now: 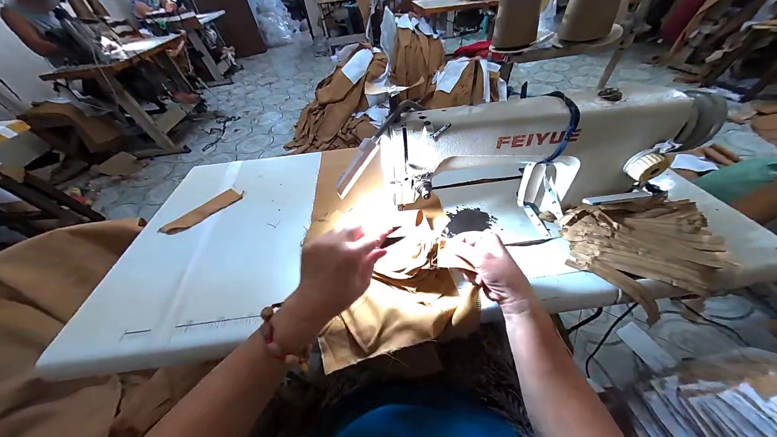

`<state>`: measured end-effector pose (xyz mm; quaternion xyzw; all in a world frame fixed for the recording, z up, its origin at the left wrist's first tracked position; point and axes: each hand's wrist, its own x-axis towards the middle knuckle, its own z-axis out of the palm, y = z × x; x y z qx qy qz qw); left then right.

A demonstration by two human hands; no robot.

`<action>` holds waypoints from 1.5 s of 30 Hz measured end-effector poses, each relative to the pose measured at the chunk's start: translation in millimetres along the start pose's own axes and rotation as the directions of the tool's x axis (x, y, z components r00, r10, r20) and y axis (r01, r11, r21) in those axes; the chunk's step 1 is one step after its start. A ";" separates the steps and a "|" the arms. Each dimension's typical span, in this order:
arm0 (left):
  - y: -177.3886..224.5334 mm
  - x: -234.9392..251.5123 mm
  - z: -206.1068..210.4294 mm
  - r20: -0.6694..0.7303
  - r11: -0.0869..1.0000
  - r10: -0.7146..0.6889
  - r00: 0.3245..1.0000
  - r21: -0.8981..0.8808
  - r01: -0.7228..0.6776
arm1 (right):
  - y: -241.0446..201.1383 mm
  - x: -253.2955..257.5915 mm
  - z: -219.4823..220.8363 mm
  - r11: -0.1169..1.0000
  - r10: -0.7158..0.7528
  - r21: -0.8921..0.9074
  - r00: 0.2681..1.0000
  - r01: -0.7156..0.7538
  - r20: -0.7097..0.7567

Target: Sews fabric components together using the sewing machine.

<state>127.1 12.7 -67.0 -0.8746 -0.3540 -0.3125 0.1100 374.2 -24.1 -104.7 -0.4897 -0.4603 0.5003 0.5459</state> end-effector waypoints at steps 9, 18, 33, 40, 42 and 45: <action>16.8 17.1 32.0 -0.005 0.994 0.108 0.994 -0.011 -0.108 | -6.8 -11.3 4.3 0.999 -0.024 0.030 0.999 0.023 0.030; 27.5 -13.1 -2.8 -0.189 0.850 0.464 0.865 -0.182 -0.495 | 1.8 -29.0 38.4 0.977 0.019 0.177 0.875 -0.118 0.483; -70.6 -26.6 -114.6 -0.094 0.847 -0.491 0.866 -0.283 0.449 | -24.2 -37.1 -30.2 0.961 -0.145 -0.144 0.873 0.237 0.466; -83.6 -4.7 -18.2 0.233 0.753 -0.638 0.734 -0.010 0.657 | -5.4 7.7 -24.2 0.979 -0.030 -0.197 0.991 0.056 0.133; -62.2 -1.1 -14.5 0.190 0.856 -0.504 0.842 -0.017 0.517 | -6.0 9.3 -23.6 0.988 -0.037 -0.142 0.989 0.058 0.142; -26.1 0.1 -12.7 0.080 0.989 -0.147 0.986 -0.023 0.149 | -11.9 4.8 -20.8 0.994 -0.041 -0.097 0.990 0.054 0.138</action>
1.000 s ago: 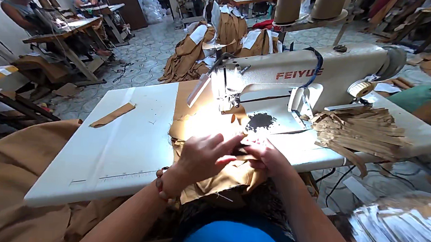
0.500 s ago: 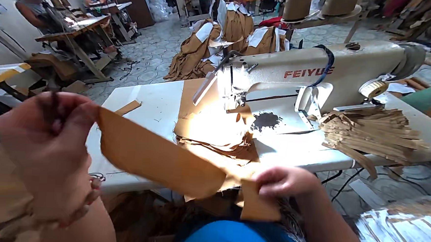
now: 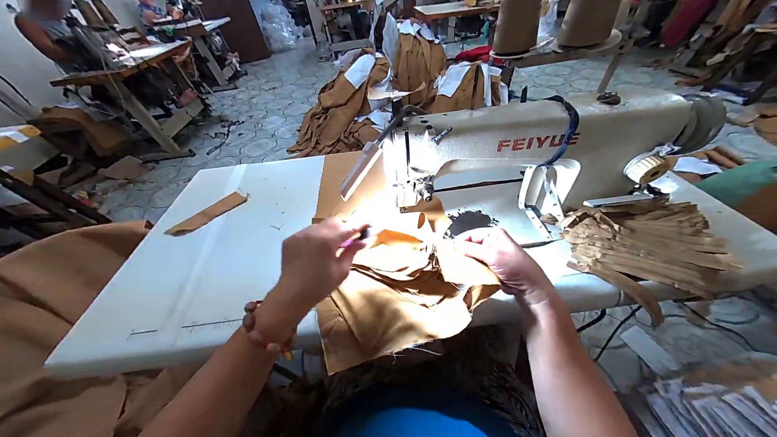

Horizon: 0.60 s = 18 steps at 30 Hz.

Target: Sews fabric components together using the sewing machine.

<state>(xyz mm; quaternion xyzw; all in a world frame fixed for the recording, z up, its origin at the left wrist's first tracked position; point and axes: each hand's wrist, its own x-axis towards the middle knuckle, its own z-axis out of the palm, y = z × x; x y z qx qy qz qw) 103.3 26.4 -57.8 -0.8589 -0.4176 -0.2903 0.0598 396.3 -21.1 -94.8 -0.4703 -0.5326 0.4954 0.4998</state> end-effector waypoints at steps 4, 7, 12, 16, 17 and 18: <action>33.0 6.1 9.6 -0.049 0.946 0.321 0.946 0.071 -0.317 | -6.9 -4.2 6.4 1.000 0.005 0.009 1.000 -0.005 -0.016; 44.1 12.8 20.9 -0.030 0.907 0.414 0.910 0.097 -0.410 | -10.3 -7.6 9.7 0.999 0.013 0.042 1.000 -0.013 -0.007; 48.5 19.1 30.2 -0.051 0.903 0.426 0.903 0.080 -0.422 | -13.5 -15.2 11.1 0.999 -0.013 0.030 1.000 0.012 0.009; 49.7 10.5 13.6 -0.072 0.967 0.134 0.988 -0.206 -0.146 | -15.2 -25.6 18.1 0.997 -0.077 0.029 0.997 0.078 -0.016; 51.8 6.7 8.6 -0.013 0.944 0.037 0.999 -0.326 -0.040 | -15.2 -28.2 24.3 0.994 -0.096 0.046 0.995 0.097 -0.007; 54.7 2.6 5.0 0.074 0.894 -0.043 0.996 -0.442 0.071 | -14.1 -30.6 31.8 0.991 -0.116 0.073 0.993 0.115 0.016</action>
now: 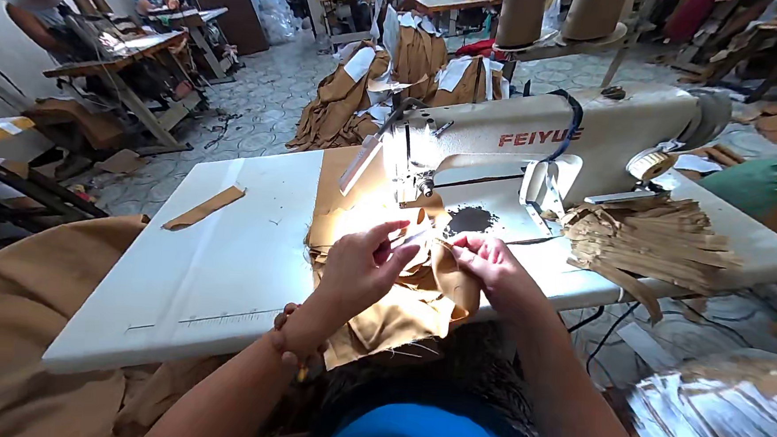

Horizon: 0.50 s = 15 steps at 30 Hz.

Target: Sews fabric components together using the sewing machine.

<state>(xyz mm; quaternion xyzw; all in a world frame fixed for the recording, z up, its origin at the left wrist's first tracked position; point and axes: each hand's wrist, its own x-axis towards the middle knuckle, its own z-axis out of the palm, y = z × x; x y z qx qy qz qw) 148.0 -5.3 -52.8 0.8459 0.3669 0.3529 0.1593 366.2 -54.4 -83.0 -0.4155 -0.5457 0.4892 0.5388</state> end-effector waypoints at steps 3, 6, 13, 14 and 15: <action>12.5 -13.0 -3.9 0.188 0.946 -0.157 0.970 -0.254 0.202 | 9.1 -5.0 23.5 0.989 -0.050 0.145 0.988 0.029 0.148; 20.8 -25.0 -26.3 0.151 0.942 0.064 0.987 -0.334 -0.010 | 20.7 -8.8 41.9 0.964 -0.150 0.260 0.915 0.051 0.375; 6.2 -60.2 -135.2 -0.489 0.973 0.168 0.856 -0.055 -0.223 | 52.2 -17.9 60.4 0.953 -0.282 0.186 0.470 0.239 0.836; -2.6 -63.2 -142.1 -0.576 0.983 0.102 0.811 -0.069 -0.173 | 46.7 -18.2 51.3 0.949 -0.276 0.146 0.510 0.280 0.815; -10.1 -63.4 -145.7 -0.630 0.992 0.033 0.776 -0.076 -0.104 | 39.0 -18.7 38.7 0.950 -0.267 0.107 0.584 0.293 0.767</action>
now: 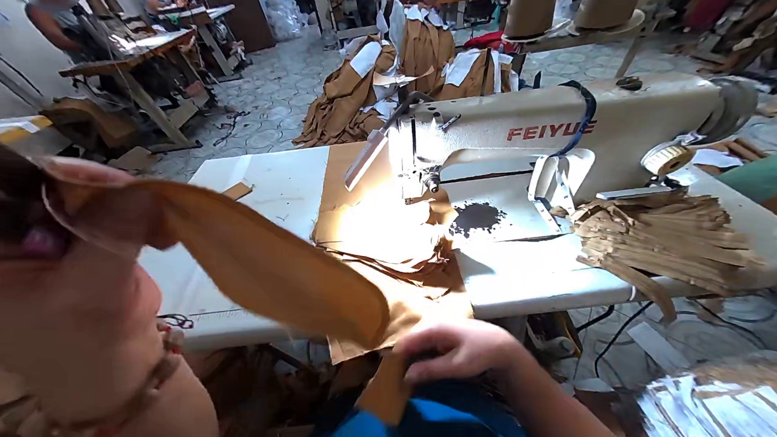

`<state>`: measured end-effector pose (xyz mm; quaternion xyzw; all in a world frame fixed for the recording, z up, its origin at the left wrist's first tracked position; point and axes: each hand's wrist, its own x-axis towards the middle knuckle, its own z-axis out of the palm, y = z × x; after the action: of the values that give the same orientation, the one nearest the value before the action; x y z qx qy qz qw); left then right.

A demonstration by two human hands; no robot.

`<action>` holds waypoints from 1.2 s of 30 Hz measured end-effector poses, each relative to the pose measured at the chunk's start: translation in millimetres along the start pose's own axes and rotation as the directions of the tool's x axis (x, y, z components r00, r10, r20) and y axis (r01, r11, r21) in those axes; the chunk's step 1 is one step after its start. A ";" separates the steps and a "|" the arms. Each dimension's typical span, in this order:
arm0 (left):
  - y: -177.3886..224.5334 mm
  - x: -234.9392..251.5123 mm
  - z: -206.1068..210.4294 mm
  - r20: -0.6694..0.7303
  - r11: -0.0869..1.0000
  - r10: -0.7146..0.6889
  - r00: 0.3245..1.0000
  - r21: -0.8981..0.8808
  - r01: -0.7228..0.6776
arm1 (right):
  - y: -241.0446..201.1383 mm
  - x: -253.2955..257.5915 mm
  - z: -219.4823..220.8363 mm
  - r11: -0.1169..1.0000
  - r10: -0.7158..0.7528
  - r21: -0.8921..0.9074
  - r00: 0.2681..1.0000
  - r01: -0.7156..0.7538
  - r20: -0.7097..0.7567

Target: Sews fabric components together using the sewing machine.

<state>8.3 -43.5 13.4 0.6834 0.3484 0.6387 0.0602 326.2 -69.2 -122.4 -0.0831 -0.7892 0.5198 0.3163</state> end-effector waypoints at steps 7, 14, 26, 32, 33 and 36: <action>-72.0 11.7 64.0 0.279 0.928 -0.283 0.918 0.319 0.190 | -31.6 -19.7 -62.8 0.914 0.294 0.061 0.552 -0.400 -0.781; -83.4 -21.5 116.5 0.424 0.805 -0.370 0.827 0.591 0.057 | 2.9 -15.5 -75.8 0.896 0.298 0.065 0.488 -0.439 -0.821; -24.4 -41.6 172.2 0.731 0.718 0.330 0.597 0.216 -0.662 | -18.0 -12.5 -63.9 0.925 0.301 0.115 0.514 -0.363 -0.803; -22.1 -40.0 168.4 0.636 0.880 0.165 0.754 0.250 -0.404 | -31.0 -14.8 -53.6 0.933 0.251 0.057 0.531 -0.355 -0.809; -18.4 -40.1 164.3 0.616 0.935 0.077 0.784 0.230 -0.272 | -32.6 -14.4 -50.3 0.941 0.239 0.048 0.558 -0.335 -0.795; -3.2 -43.1 151.0 0.707 0.977 -0.205 0.677 0.112 0.179 | -28.6 -5.0 -34.2 0.976 0.202 0.095 0.648 -0.196 -0.734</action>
<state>147.7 -10.2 -50.8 0.8380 0.3779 0.3074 0.2458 355.8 -58.0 -90.6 -0.3713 -0.5777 0.4755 0.5498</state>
